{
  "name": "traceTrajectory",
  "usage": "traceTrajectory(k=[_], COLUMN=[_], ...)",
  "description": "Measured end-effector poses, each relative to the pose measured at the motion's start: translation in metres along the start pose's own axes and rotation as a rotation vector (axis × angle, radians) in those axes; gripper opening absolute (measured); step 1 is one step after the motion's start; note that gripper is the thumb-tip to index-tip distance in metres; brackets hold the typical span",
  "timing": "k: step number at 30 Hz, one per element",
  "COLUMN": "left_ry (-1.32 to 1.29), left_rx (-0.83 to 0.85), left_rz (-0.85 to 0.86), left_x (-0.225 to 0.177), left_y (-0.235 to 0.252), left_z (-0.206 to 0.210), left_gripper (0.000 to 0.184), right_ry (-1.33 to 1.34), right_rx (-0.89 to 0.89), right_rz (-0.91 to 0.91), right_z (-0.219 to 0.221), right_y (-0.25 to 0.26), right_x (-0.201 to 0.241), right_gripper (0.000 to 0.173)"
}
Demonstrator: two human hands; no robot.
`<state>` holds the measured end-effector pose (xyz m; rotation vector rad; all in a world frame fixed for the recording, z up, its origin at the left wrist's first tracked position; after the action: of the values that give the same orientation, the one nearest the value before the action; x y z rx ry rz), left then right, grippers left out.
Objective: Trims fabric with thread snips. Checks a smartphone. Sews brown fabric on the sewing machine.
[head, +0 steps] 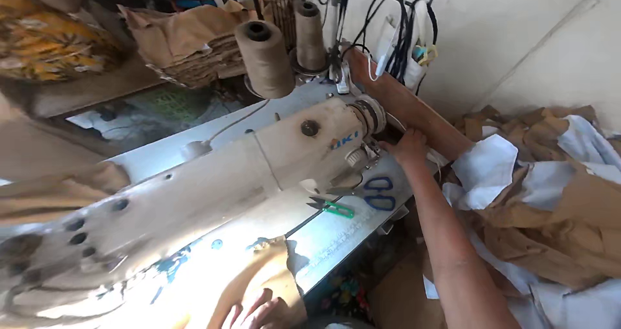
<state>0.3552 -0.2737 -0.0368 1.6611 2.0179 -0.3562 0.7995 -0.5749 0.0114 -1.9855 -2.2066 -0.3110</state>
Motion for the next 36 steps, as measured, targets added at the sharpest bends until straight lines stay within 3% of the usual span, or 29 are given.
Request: traceTrajectory(k=[3, 7, 11, 13, 16, 18, 30, 36], left_ry=[-0.019, -0.040, -0.029, -0.038, -0.051, -0.049, -0.041, -0.037], left_rx=[0.009, 0.016, -0.016, -0.010, 0.008, 0.025, 0.066, 0.055], left_rz=[0.007, 0.022, 0.056, 0.059, 0.068, 0.077, 0.060, 0.069], left_x=[0.001, 0.004, 0.003, 0.003, 0.003, 0.003, 0.006, 0.006], left_y=[-0.001, -0.002, -0.005, -0.005, -0.005, -0.005, -0.005, -0.005], left_z=[-0.001, 0.000, 0.001, 0.001, 0.001, 0.000, 0.003, 0.003], left_gripper=[0.017, 0.018, 0.020, 0.021, 0.020, 0.020, 0.021, 0.021], right_ry=[-0.031, -0.062, 0.014, 0.101, 0.063, 0.026, -0.038, -0.005], right_rx=[0.044, 0.149, 0.211, 0.168, 0.033, -0.056, -0.380, -0.442], right_rz=[-0.066, -0.220, -0.254, -0.209, -0.131, -0.090, -0.140, -0.158], right_z=[0.002, 0.008, 0.008, 0.004, -0.002, -0.011, -0.045, -0.045], right_y=[0.012, 0.033, 0.039, 0.031, 0.023, 0.016, -0.013, -0.018], right_x=[0.008, 0.019, 0.018, 0.017, 0.011, 0.009, -0.004, -0.005], right_gripper=[0.111, 0.097, 0.090, 0.088, 0.107, 0.110, 0.094, 0.092])
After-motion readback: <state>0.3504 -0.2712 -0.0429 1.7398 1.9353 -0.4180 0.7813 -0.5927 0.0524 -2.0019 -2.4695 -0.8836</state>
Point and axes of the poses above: each hand's wrist, its own y-axis towards the middle knuckle, its own z-axis out of the palm, x = y × z, the point moved 7 cm from there along y, towards the middle knuckle, and after that the axes turned 15 degrees about -z, right-handed, at the moved point
